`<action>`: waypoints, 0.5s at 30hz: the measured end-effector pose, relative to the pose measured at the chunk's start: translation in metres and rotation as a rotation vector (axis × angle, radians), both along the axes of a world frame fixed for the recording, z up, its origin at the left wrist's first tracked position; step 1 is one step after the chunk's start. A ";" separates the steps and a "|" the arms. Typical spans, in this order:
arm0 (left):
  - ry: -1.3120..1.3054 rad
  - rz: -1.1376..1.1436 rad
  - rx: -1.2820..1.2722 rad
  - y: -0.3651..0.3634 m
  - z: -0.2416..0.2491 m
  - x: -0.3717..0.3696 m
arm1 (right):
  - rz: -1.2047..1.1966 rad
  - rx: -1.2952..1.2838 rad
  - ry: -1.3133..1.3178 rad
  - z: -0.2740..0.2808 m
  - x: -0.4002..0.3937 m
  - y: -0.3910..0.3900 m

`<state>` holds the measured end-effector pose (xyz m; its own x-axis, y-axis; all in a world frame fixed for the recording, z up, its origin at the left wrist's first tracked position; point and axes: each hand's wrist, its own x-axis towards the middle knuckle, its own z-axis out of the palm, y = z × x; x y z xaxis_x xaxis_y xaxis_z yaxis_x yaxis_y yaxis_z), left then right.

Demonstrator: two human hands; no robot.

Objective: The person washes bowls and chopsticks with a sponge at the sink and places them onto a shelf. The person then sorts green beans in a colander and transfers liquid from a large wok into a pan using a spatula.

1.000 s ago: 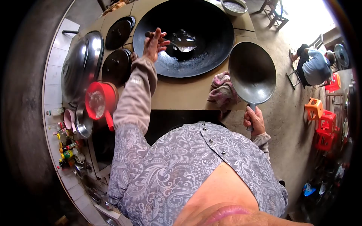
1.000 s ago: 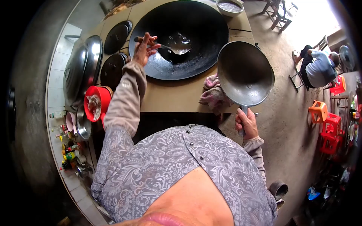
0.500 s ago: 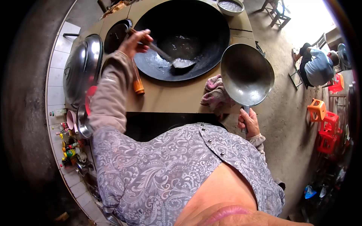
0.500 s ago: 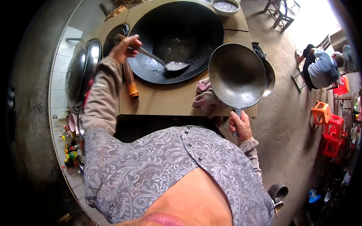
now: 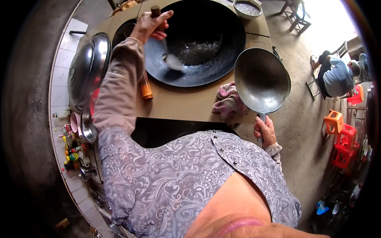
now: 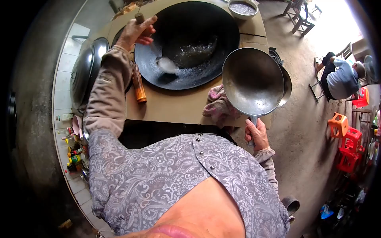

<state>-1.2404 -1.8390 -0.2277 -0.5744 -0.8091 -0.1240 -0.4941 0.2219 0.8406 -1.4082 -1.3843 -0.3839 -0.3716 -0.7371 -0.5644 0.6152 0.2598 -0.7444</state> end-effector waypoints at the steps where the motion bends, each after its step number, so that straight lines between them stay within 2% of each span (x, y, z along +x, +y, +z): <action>1: -0.074 0.023 -0.042 0.001 0.012 0.004 | -0.003 -0.002 0.000 -0.001 -0.001 -0.002; 2: -0.146 0.046 -0.081 0.000 0.019 0.010 | -0.007 -0.002 0.001 -0.001 -0.002 -0.004; 5: -0.096 0.125 -0.233 -0.017 -0.002 0.036 | -0.037 0.004 -0.011 -0.002 -0.007 -0.010; 6: -0.068 0.195 -0.272 -0.021 -0.018 0.042 | -0.033 0.016 -0.011 -0.002 -0.007 -0.011; 10: 0.188 0.163 -0.404 -0.036 -0.112 0.045 | -0.041 0.047 0.004 0.003 -0.013 -0.015; 12: 0.290 0.185 -0.384 -0.041 -0.140 0.033 | -0.054 0.058 0.020 0.004 -0.013 -0.013; 14: 0.440 0.194 -0.211 -0.048 -0.156 0.023 | -0.070 0.075 0.036 0.008 -0.011 -0.014; 15: 0.506 0.155 -0.219 -0.051 -0.161 0.018 | -0.077 0.077 0.038 0.009 -0.010 -0.012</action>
<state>-1.2219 -1.8902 -0.3890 -0.3913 -0.8645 0.3154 -0.0824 0.3742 0.9237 -1.4181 -1.3967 -0.3751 -0.4473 -0.6605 -0.6030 0.6074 0.2706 -0.7469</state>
